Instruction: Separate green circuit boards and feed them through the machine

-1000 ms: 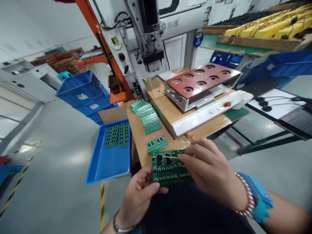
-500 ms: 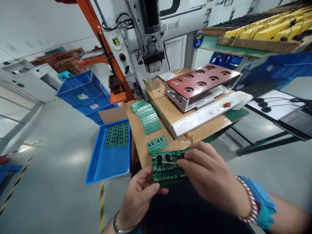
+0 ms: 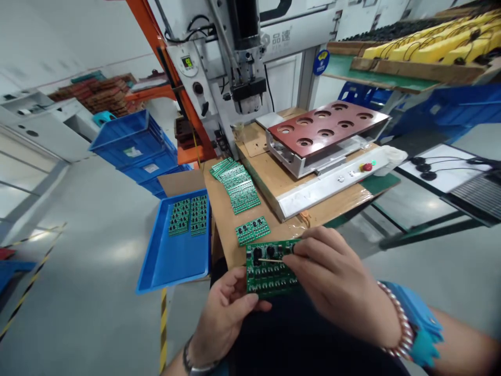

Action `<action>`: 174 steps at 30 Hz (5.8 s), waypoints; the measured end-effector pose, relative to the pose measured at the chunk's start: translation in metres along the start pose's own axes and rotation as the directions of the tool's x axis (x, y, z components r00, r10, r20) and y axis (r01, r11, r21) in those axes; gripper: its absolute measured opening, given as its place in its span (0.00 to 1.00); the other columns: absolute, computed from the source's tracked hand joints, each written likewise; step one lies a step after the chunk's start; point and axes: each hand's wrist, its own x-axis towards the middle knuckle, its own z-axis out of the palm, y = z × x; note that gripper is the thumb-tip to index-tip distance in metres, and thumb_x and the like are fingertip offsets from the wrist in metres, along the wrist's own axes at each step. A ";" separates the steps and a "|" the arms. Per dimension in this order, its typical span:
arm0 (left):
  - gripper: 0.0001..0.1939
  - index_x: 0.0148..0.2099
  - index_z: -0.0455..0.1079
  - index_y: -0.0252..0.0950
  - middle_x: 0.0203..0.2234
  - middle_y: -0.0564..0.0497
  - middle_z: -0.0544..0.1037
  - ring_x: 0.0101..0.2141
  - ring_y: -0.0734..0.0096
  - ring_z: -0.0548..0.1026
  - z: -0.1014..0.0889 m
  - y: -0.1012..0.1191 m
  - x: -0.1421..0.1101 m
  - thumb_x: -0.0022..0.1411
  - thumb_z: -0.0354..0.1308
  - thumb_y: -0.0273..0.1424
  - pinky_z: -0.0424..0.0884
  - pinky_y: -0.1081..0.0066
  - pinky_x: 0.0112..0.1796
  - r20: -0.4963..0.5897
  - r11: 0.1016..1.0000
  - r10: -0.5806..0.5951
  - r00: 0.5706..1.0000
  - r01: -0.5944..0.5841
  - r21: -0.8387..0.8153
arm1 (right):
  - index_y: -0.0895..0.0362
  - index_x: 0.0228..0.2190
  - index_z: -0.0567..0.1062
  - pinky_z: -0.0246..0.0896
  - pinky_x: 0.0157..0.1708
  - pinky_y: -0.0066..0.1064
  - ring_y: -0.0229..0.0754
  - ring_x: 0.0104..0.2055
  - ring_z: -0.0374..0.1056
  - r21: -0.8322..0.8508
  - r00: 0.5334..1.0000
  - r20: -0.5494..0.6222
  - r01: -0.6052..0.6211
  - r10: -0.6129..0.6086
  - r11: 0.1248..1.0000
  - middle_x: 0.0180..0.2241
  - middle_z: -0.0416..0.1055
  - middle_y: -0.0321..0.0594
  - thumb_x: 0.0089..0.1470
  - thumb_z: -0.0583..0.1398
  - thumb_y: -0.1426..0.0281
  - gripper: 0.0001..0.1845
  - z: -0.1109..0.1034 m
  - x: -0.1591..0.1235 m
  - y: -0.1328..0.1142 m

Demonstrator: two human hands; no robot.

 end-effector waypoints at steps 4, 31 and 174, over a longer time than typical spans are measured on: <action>0.13 0.38 0.77 0.37 0.31 0.50 0.80 0.30 0.69 0.75 -0.002 -0.002 0.001 0.46 0.68 0.24 0.78 0.70 0.29 0.007 1.000 0.001 1.000 -0.001 -0.015 | 0.62 0.34 0.74 0.54 0.33 0.34 0.40 0.35 0.56 -0.014 1.000 0.010 0.001 -0.001 1.000 0.29 0.66 0.42 0.53 0.54 0.82 0.10 -0.001 -0.002 -0.001; 0.15 0.38 0.77 0.38 0.31 0.50 0.80 0.30 0.68 0.75 -0.009 -0.009 0.001 0.44 0.69 0.24 0.77 0.72 0.25 -0.045 0.997 0.035 0.998 -0.038 -0.062 | 0.62 0.31 0.73 0.53 0.34 0.34 0.40 0.36 0.55 -0.018 1.000 0.028 -0.012 0.013 1.000 0.29 0.66 0.41 0.53 0.54 0.82 0.09 -0.005 -0.004 0.001; 0.16 0.38 0.76 0.38 0.31 0.51 0.79 0.28 0.69 0.73 -0.001 -0.002 -0.010 0.42 0.70 0.26 0.73 0.74 0.22 -0.157 0.999 0.009 0.988 -0.014 -0.031 | 0.61 0.29 0.71 0.56 0.36 0.36 0.41 0.37 0.58 -0.017 0.999 0.012 -0.035 0.036 0.999 0.30 0.67 0.42 0.52 0.55 0.82 0.08 -0.018 -0.005 0.004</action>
